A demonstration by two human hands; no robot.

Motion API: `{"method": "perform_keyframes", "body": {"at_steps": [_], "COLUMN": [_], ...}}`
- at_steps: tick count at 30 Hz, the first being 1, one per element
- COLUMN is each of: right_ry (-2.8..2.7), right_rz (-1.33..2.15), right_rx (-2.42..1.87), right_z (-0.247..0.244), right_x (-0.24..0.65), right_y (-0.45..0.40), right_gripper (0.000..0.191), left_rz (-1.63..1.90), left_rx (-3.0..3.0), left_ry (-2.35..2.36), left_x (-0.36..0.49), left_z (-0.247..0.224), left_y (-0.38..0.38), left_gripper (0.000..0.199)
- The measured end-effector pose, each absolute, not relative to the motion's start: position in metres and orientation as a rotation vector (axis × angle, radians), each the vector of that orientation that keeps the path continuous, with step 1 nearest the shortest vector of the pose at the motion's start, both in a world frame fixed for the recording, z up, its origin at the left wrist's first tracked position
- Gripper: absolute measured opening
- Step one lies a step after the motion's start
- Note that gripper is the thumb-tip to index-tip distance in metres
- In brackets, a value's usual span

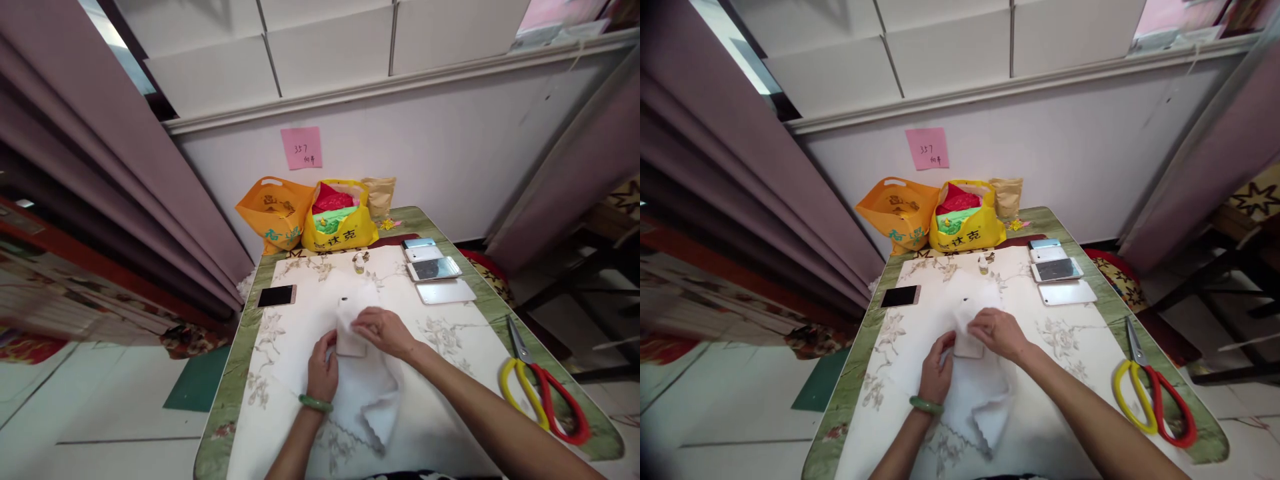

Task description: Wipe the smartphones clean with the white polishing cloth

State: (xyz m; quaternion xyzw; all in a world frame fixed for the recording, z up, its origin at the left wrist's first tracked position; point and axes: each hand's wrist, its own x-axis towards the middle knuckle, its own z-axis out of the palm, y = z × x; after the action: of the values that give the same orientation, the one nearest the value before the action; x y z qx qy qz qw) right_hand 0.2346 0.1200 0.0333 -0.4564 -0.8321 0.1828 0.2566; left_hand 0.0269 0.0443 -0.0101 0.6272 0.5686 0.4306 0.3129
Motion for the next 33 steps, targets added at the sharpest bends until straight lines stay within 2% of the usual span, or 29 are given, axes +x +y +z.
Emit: {"method": "perform_keyframes", "body": {"at_steps": [2,5,10,16,21,29,33], "right_ry": [-2.29,-2.199,-2.509,-2.334,-2.288,-2.653,-2.719], "right_rz": [0.575,0.509,0.475,0.303,0.24,0.381,0.415], "right_rx": [-1.204,-1.244,-0.777,-1.302,-1.428,-0.844,-0.855], "right_z": [0.032,0.024,0.001,-0.017,-0.021,-0.007,-0.002], "right_x": [0.232,0.222,0.199,0.187,0.18,0.229,0.237], "right_y": [0.119,0.123,0.132,0.164,0.172,0.096,0.094], "right_gripper": [0.034,0.034,0.027,0.029,0.037,0.053,0.056], "left_rz": [1.143,1.15,1.17,1.143,1.13,1.139,1.14], "left_rx": [1.619,1.586,1.594,1.645,1.665,1.666,1.671], "left_ry": [1.447,1.452,1.618,1.678,1.66,1.649,1.641], "left_x": [0.026,0.027,0.03,0.031,0.029,0.029,0.029], "left_z": [-0.008,-0.007,-0.017,-0.026,-0.027,-0.032,-0.031], "left_y": [0.044,0.044,0.044,0.044,0.042,0.043,0.043], "left_gripper": [0.042,0.042,0.052,0.056,0.054,0.054,0.054]}}
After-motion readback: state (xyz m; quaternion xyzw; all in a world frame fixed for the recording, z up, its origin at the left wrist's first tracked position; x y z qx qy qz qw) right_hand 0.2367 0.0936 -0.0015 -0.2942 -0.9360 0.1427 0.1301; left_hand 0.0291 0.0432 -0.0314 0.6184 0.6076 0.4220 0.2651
